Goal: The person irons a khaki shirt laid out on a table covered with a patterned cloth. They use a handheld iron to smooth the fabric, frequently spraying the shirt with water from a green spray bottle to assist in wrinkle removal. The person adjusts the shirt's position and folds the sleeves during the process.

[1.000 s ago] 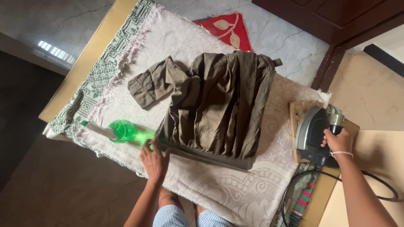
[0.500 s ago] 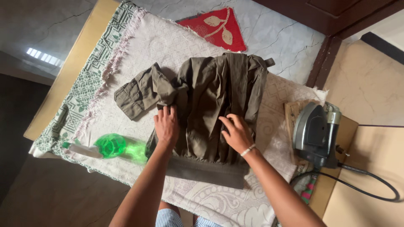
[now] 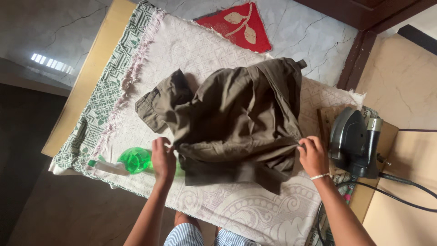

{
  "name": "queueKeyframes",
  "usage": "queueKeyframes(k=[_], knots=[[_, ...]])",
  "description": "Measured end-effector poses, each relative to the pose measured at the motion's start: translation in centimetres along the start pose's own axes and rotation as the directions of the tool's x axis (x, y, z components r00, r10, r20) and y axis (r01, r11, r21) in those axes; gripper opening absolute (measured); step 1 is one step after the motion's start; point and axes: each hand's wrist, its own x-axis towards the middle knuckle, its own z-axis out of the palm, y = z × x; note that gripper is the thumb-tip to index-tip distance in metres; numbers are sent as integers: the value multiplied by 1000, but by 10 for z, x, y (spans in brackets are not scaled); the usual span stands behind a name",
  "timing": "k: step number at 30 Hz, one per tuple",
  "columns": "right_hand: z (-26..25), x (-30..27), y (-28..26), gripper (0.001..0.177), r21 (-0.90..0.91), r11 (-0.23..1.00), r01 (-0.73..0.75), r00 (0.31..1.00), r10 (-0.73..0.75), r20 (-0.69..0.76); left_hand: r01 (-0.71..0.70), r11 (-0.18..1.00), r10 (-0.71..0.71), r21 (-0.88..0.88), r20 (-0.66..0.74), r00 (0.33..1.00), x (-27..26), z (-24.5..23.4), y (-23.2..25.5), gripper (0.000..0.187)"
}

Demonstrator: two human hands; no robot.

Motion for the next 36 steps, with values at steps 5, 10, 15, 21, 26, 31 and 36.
queueKeyframes(k=[5, 10, 15, 21, 26, 31, 36], knots=[[0, 4, -28, 32, -92, 983, 160, 972, -173, -156, -627, 745, 614, 229, 133, 778, 1, 5, 35, 28], [25, 33, -49, 34, -99, 925, 366, 930, -364, 46, -738, 549, 660, 393, 338, 671, 6, 42, 37, 41], [39, 53, -28, 37, -212, 944, 251, 930, -175, 322, -690, 503, 536, 521, 438, 722, 13, 59, 1, 23], [32, 56, -1, 19, -4, 951, 310, 934, -304, 190, -724, 541, 537, 428, 487, 689, 17, 40, 12, 8], [-47, 52, -10, 23, 53, 955, 292, 952, -285, -111, -769, 621, 680, 152, 383, 625, 39, -12, 55, 14], [-147, 63, -49, 18, 114, 941, 320, 916, -276, -291, -723, 683, 723, -103, 238, 649, 61, -72, 133, 22], [-249, 70, -99, 25, 48, 933, 358, 841, -300, -450, -819, 567, 809, -89, 251, 532, 96, -145, 215, 16]])
